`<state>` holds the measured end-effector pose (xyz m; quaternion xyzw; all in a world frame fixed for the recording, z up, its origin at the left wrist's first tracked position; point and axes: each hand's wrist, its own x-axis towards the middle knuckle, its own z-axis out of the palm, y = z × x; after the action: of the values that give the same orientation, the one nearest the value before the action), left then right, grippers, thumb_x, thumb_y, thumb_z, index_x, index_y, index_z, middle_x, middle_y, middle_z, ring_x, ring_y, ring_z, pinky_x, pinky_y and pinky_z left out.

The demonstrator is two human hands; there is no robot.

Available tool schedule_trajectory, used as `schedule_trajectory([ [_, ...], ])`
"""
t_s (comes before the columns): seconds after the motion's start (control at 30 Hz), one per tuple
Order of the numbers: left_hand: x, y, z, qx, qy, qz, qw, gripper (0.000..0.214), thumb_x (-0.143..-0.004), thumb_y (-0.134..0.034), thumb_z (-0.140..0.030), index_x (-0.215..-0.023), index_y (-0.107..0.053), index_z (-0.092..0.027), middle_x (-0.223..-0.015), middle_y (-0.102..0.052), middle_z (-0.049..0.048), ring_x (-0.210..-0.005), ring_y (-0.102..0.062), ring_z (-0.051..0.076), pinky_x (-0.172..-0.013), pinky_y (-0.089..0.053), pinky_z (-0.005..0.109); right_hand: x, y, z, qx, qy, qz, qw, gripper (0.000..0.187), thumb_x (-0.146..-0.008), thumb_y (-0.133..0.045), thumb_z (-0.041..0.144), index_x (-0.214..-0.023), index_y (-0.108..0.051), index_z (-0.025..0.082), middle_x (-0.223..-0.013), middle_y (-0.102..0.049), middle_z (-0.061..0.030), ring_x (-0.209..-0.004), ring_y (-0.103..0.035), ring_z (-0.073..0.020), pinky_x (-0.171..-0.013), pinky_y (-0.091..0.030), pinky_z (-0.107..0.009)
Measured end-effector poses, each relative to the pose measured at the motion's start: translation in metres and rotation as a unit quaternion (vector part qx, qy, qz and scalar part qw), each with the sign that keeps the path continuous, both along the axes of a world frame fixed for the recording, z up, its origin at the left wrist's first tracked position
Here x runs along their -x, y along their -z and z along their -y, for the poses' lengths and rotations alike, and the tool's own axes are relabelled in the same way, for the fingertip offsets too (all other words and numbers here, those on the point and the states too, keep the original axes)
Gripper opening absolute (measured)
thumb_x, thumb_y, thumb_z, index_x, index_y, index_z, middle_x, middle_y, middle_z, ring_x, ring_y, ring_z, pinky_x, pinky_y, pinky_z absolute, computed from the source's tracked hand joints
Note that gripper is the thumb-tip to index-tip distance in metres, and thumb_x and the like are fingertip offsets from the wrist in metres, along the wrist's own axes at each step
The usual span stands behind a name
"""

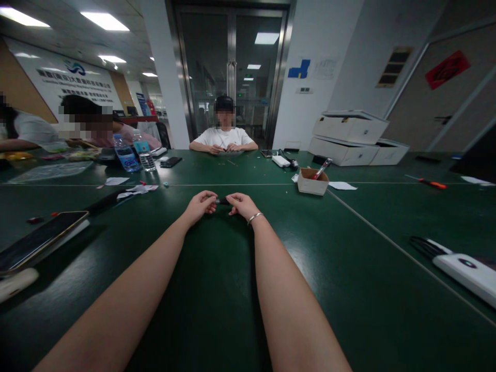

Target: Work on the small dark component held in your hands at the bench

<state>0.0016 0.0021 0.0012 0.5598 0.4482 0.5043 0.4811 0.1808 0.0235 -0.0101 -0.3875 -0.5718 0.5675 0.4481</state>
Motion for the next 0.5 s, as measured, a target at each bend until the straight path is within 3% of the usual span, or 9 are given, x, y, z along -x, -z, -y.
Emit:
schedule_trajectory([
  [0.1, -0.0009, -0.0018, 0.0028, 0.005, 0.008, 0.003, 1.0, 0.024, -0.073, -0.066, -0.035, -0.082, -0.057, -0.015, -0.058, -0.058, -0.0019, -0.049, -0.057, 0.008, -0.048, -0.045, 0.019, 0.0008, -0.0011, 0.0006, 0.001, 0.001, -0.003, 1.0, 0.019, -0.08, -0.064, 0.029, -0.091, -0.058, 0.014, -0.064, -0.066, 0.0001, -0.037, -0.049, -0.0043, -0.048, -0.054, -0.022],
  [0.3, 0.0018, 0.0005, 0.0029, 0.0, 0.034, -0.004, 0.999, 0.028, -0.065, -0.074, -0.026, -0.085, -0.06, -0.013, -0.064, -0.064, 0.0025, -0.059, -0.063, 0.012, -0.056, -0.049, 0.023, 0.0016, -0.0037, 0.0033, -0.001, 0.005, -0.011, 1.0, 0.017, -0.082, -0.061, 0.027, -0.09, -0.057, 0.014, -0.059, -0.065, 0.0001, -0.037, -0.048, -0.0047, -0.047, -0.053, -0.021],
  [0.5, 0.0026, 0.0019, -0.002, 0.03, 0.004, 0.009, 0.999, 0.027, -0.068, -0.073, -0.032, -0.078, -0.06, -0.01, -0.064, -0.065, 0.0051, -0.056, -0.062, 0.012, -0.055, -0.048, 0.024, 0.0013, -0.0068, 0.0058, 0.015, 0.008, -0.02, 1.0, 0.011, -0.084, -0.059, 0.021, -0.092, -0.056, 0.014, -0.061, -0.066, -0.0006, -0.038, -0.049, -0.0046, -0.047, -0.054, -0.021],
])
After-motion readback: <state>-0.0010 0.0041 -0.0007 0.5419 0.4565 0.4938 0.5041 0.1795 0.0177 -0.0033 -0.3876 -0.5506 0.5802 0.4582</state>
